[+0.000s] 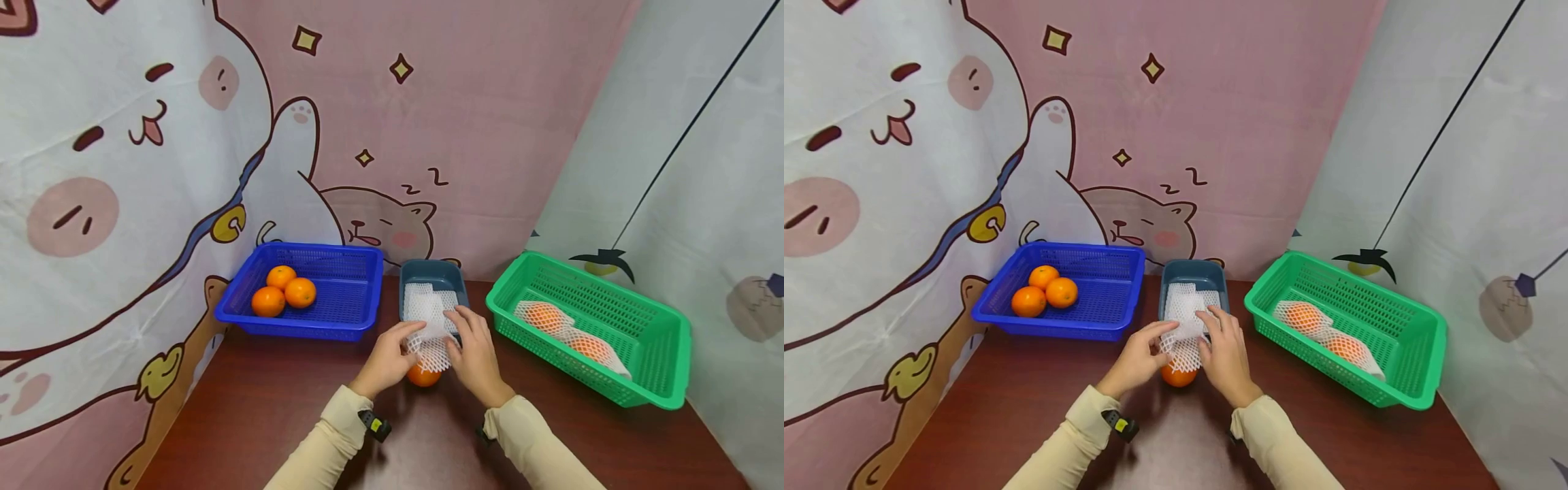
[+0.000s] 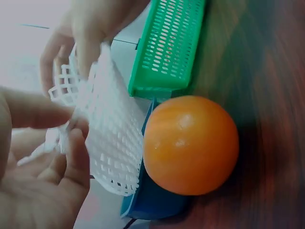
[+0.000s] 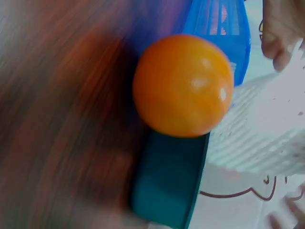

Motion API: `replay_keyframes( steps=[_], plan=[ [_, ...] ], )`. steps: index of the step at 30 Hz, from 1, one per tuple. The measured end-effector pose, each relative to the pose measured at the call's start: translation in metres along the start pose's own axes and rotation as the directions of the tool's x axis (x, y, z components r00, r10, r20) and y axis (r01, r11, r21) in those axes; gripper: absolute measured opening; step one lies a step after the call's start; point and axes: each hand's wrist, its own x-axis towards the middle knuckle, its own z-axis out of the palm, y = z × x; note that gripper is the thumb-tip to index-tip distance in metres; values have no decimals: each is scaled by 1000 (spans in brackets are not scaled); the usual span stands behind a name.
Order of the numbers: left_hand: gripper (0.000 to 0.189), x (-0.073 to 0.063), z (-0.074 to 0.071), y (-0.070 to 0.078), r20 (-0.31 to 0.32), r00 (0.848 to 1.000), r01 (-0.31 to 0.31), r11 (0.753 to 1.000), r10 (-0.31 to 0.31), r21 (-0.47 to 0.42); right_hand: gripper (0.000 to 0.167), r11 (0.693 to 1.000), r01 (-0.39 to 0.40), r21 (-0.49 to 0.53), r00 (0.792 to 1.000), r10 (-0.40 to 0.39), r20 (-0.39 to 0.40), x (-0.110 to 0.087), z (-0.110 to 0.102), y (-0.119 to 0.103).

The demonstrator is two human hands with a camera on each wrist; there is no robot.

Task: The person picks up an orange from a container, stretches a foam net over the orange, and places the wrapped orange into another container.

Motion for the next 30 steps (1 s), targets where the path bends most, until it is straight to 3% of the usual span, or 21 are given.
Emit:
replay_keyframes(
  steps=[4,6,9,11,13,15,18,22,26,28,30],
  plan=[
    [71,-1,-3,1,126,992,41,986,-21,-160,43,981,87,171,996,-90,13,-2,-4,2],
    [74,-2,-8,8,176,984,43,965,3,-259,43,956,73,283,994,-93,57,0,-9,-3],
    [77,-2,-11,13,233,971,51,910,51,-412,35,898,-68,435,978,-26,208,4,-17,-9],
    [77,-3,-15,20,269,961,83,861,64,-502,29,844,-206,496,943,35,331,6,-20,-9],
    [79,-4,-16,20,276,959,97,834,69,-543,31,816,-303,492,903,81,423,6,-22,-3],
    [78,-5,-20,26,261,962,75,846,78,-528,38,815,-334,474,885,98,455,5,-24,3],
    [75,-5,-18,25,187,974,-33,902,125,-431,48,887,-272,373,895,90,438,9,-34,4],
    [73,-8,-7,13,106,978,-140,941,181,-309,59,969,-149,199,912,57,406,16,-49,3],
    [74,-11,4,0,44,990,-126,973,137,-192,65,994,-103,30,902,81,423,20,-59,2],
    [72,-13,8,-7,17,996,-89,994,90,-57,67,994,-104,-31,893,107,436,20,-61,1],
    [70,-16,13,-15,12,999,-31,995,31,92,68,991,-107,-79,886,131,445,18,-61,2]
  ],
)
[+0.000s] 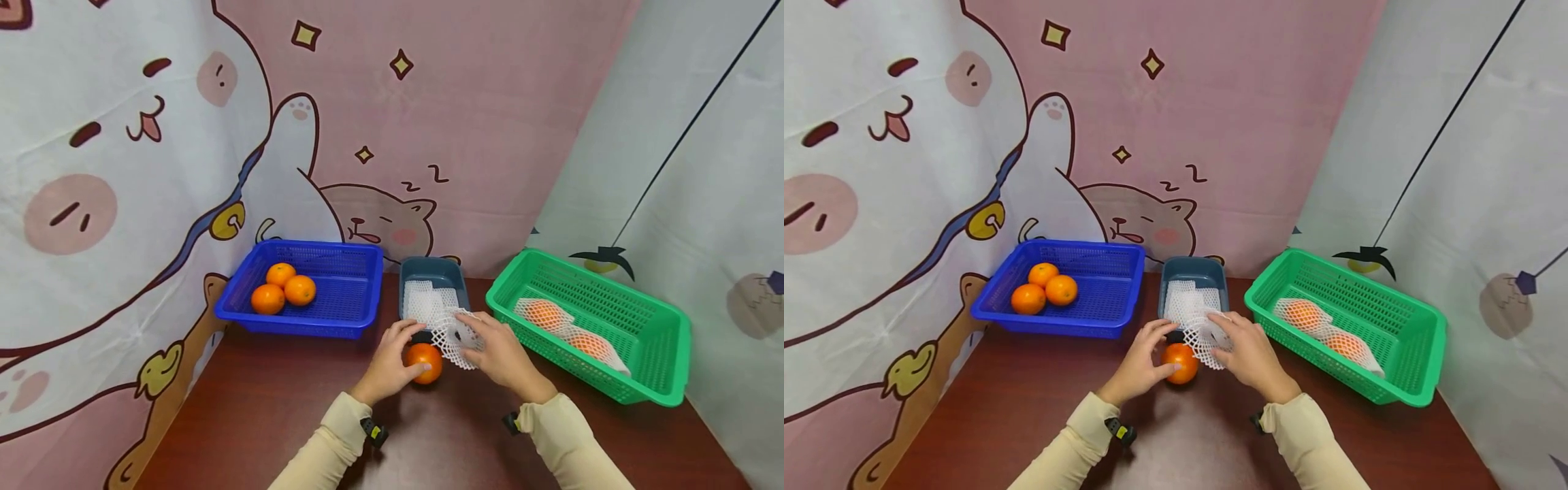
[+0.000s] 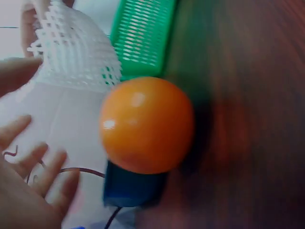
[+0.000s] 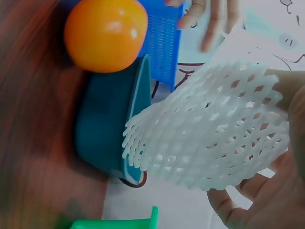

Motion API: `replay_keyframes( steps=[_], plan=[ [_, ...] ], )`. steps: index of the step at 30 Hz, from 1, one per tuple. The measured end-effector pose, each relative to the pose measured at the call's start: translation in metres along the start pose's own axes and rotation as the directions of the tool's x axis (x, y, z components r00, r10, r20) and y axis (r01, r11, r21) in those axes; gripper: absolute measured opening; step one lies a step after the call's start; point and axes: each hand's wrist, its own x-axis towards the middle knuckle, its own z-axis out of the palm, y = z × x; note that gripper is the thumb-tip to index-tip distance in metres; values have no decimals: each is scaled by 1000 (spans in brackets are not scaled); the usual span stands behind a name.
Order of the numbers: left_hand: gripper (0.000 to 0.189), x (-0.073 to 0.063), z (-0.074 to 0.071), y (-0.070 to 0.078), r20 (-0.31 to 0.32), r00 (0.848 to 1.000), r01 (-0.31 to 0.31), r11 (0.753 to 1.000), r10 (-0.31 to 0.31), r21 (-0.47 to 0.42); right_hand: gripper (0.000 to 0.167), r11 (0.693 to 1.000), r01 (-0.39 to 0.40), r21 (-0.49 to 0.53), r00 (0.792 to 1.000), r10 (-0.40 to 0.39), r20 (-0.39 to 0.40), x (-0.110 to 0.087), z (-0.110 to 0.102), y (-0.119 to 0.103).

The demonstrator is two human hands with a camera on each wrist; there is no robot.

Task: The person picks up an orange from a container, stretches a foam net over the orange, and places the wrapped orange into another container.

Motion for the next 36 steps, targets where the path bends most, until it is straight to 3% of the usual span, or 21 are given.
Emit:
replay_keyframes(
  steps=[3,5,9,15,24,28,30,32,36],
  plan=[
    [70,-4,10,-9,21,995,96,981,-101,166,68,999,-16,-34,1000,16,7,-3,4,4],
    [71,-7,17,-15,39,987,149,973,-158,176,68,999,-23,-43,1000,23,11,-5,8,6],
    [73,-13,26,-24,55,972,221,969,-228,113,67,999,-36,-34,999,37,16,-8,15,9],
    [81,-16,31,-30,48,964,258,963,-261,73,67,998,-46,-32,999,47,3,-13,23,14],
    [81,-16,36,-39,-11,972,235,971,-235,37,67,998,-59,-39,998,58,-8,-18,35,22],
    [80,-16,32,-39,-56,956,284,957,-287,-58,67,997,-72,-40,997,72,-2,-20,39,23],
    [79,-15,28,-38,-80,944,304,937,-321,-175,66,996,-83,-40,997,83,7,-20,41,23],
    [79,-13,24,-35,-102,935,295,903,-341,-312,66,995,-94,-41,995,95,15,-20,44,23],
    [82,-9,18,-26,-125,926,240,811,-356,-533,66,993,-113,-38,993,114,27,-20,48,23]
  ],
)
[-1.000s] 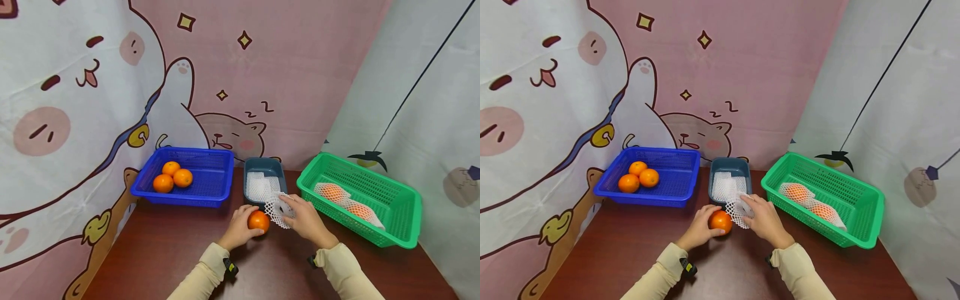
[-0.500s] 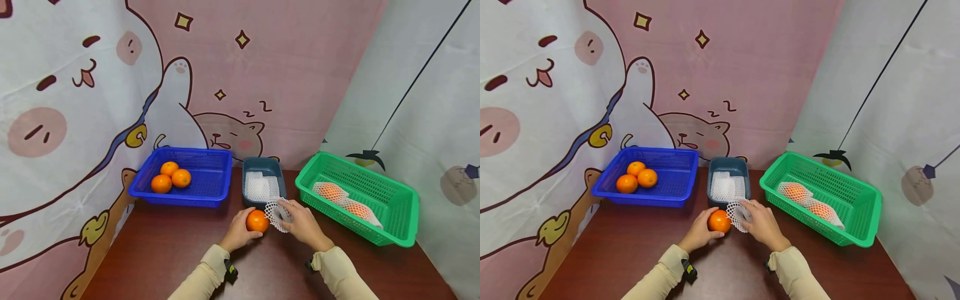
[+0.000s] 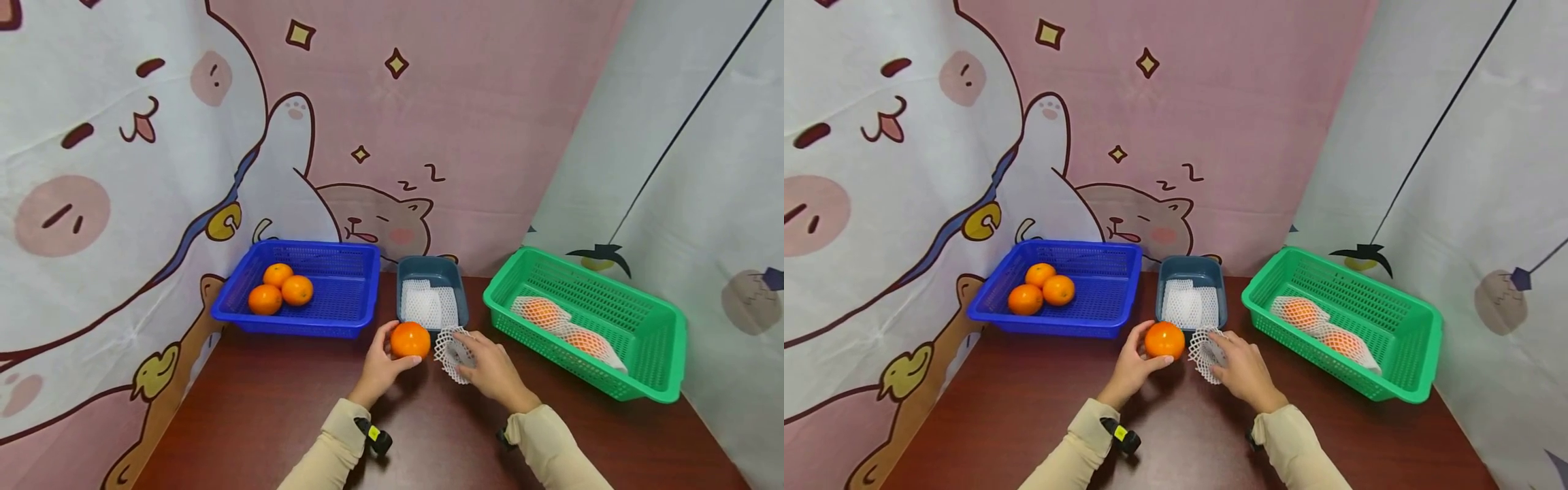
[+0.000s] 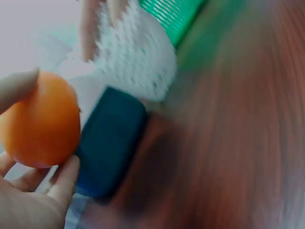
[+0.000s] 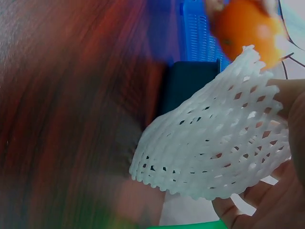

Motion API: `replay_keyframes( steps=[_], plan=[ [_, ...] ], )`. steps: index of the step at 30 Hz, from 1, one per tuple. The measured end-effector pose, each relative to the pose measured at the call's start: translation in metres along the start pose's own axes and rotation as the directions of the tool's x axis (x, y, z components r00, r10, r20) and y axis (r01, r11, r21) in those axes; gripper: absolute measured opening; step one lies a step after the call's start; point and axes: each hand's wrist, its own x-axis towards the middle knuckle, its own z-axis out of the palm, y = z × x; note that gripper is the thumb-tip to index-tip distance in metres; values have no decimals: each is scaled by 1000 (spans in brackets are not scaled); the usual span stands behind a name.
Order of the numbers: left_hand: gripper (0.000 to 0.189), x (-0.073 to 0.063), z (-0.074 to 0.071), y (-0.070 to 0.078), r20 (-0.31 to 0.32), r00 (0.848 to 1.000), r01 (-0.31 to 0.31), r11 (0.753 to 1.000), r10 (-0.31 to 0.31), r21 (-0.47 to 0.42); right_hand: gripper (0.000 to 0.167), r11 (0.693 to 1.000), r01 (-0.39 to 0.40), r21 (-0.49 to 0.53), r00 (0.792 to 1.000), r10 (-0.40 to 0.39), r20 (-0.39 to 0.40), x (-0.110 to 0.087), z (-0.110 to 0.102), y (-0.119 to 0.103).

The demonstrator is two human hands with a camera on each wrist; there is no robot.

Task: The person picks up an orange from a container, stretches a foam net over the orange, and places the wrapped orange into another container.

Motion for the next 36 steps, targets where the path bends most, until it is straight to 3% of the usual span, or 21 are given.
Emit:
replay_keyframes(
  steps=[3,9,13,17,21,24,28,31,33,36],
  plan=[
    [83,-2,5,9,1,1000,8,992,-8,-128,65,1000,-3,5,1000,3,7,0,3,-1],
    [74,-10,22,28,64,998,24,943,-3,-331,62,999,21,44,1000,-20,-20,2,7,-5],
    [69,-16,33,29,79,997,32,952,-8,-305,53,996,46,83,995,-38,-87,2,10,-9],
    [67,-20,40,22,37,999,-14,984,21,-178,48,986,75,150,988,-53,-145,4,12,-15],
    [68,-21,42,15,-3,999,-49,995,49,-86,56,978,91,189,983,-57,-174,6,12,-20],
    [68,-21,40,12,20,1000,-16,986,20,-164,62,969,105,222,980,-64,-186,6,11,-22],
    [72,-20,37,9,88,996,38,945,-10,-325,70,933,165,319,976,-107,-190,4,10,-24],
    [75,-19,35,6,127,992,56,923,-8,-380,78,907,188,378,974,-124,-187,1,11,-25],
    [76,-18,34,5,139,990,54,921,0,-385,82,906,179,382,975,-111,-194,-1,11,-25],
    [81,-19,32,5,140,990,45,928,8,-369,75,937,147,317,966,-68,-248,-1,12,-24]
  ],
)
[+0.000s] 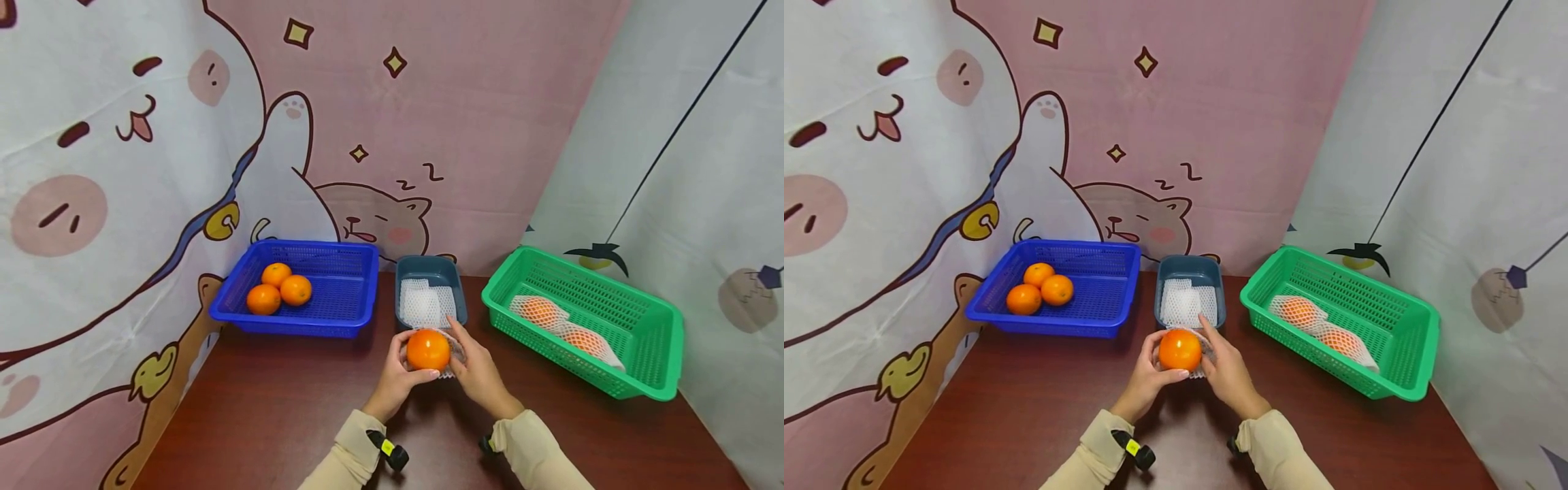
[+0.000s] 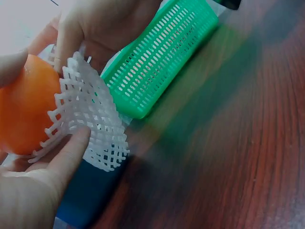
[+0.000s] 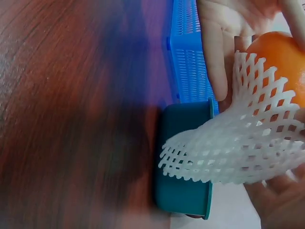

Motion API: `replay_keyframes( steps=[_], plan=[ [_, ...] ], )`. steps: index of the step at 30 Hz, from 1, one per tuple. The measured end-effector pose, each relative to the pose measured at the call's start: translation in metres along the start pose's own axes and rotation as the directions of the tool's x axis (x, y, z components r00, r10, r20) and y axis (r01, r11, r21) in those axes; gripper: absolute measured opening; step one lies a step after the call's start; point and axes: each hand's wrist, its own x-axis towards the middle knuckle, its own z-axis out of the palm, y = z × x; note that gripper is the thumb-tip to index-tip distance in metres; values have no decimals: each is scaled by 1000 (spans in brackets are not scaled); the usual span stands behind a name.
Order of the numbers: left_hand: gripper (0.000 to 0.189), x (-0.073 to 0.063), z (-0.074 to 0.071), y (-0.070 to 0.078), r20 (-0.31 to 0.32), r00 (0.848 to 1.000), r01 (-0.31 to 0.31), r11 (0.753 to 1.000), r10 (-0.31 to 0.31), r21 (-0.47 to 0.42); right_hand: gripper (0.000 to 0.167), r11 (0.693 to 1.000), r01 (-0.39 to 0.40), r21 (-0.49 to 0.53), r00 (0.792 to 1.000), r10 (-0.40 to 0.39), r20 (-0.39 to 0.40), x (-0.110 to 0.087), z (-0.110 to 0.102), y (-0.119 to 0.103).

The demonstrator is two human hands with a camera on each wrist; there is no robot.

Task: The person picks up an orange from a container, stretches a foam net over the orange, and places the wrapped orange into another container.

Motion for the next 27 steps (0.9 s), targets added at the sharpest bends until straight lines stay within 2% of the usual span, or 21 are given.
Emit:
replay_keyframes(
  steps=[4,7,9,12,13,15,16,17,20,22,24,27],
  plan=[
    [98,-2,-2,2,-16,1000,0,995,2,95,37,992,-50,-116,990,34,-136,2,1,-2],
    [109,-3,-4,1,-41,999,12,972,-2,236,17,989,-72,-132,973,41,-226,2,2,-5],
    [109,-3,-4,0,-65,998,19,935,4,354,14,993,-52,-103,965,23,-262,2,5,-8],
    [102,-2,-5,-2,-113,993,29,851,35,524,15,999,22,-32,961,-30,-276,0,10,-14],
    [100,-2,-5,-3,-124,991,28,823,52,567,16,999,52,-12,961,-53,-270,-1,12,-16],
    [95,-3,-6,-3,-140,987,26,794,75,608,16,994,109,10,961,-103,-256,-3,16,-21],
    [93,-3,-6,-3,-137,987,16,796,84,605,17,992,129,11,960,-122,-253,-4,17,-22],
    [91,-3,-7,-3,-129,988,4,818,85,576,17,991,136,10,960,-129,-250,-4,19,-23],
    [85,-2,-10,-2,-84,995,-20,915,59,402,20,994,112,-5,956,-109,-273,-5,20,-23],
    [81,-2,-12,0,-69,997,-7,960,27,280,21,998,63,-9,952,-63,-300,-4,19,-21],
    [80,-2,-13,3,-79,997,14,978,3,206,21,1000,22,3,949,-20,-315,-3,17,-19],
    [79,-5,-11,15,-121,993,27,971,2,238,19,1000,0,22,949,7,-315,-2,16,-16]
  ],
)
